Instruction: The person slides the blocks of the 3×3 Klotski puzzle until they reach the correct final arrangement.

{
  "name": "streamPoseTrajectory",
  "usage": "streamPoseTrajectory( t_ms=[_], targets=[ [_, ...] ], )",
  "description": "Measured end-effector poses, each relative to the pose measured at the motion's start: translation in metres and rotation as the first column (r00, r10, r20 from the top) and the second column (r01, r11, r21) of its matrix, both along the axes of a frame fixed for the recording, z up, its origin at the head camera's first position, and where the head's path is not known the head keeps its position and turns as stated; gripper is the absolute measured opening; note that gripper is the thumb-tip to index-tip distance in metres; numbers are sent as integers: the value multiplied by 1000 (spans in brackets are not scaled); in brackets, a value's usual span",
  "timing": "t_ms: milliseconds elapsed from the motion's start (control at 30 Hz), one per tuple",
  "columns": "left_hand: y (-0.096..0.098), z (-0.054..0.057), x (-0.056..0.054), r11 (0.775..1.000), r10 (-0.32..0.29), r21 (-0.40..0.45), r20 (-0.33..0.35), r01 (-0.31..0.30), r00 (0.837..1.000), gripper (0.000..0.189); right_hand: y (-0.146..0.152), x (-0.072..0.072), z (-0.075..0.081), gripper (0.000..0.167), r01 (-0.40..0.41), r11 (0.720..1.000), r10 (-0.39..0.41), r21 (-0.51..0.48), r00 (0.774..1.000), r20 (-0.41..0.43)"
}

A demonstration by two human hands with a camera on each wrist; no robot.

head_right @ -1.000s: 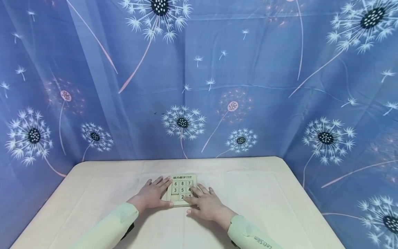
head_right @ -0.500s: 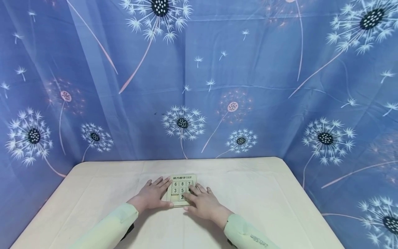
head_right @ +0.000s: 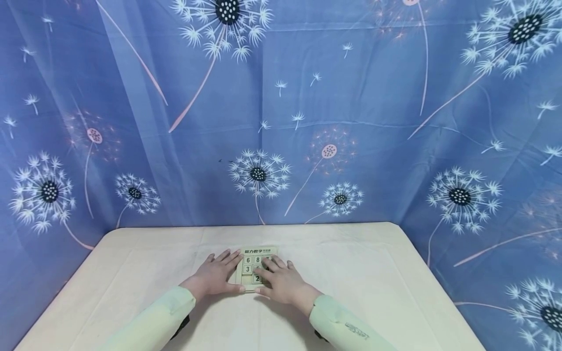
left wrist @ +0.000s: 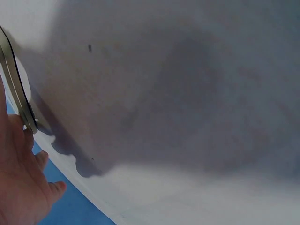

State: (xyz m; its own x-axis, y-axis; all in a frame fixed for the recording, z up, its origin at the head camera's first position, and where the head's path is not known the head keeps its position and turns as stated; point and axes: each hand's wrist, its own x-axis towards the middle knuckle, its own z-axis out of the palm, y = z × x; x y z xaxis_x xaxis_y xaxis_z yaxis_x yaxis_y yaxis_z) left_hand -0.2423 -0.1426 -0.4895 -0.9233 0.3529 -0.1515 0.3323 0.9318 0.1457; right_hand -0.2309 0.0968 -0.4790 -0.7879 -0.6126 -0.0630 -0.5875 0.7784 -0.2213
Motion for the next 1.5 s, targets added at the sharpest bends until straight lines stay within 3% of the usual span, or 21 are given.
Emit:
streamPoseTrajectory(
  t_ms=[667, 1500],
  targets=[
    [-1, 1, 0, 1000, -7, 10, 4, 7, 1000, 98, -12, -7, 0, 57, -5, 999, 6, 46, 1000, -17],
    [1, 0, -1, 1000, 5, -8, 8, -5, 1000, 100, -8, -4, -5, 54, -6, 999, 7, 33, 1000, -20]
  ],
)
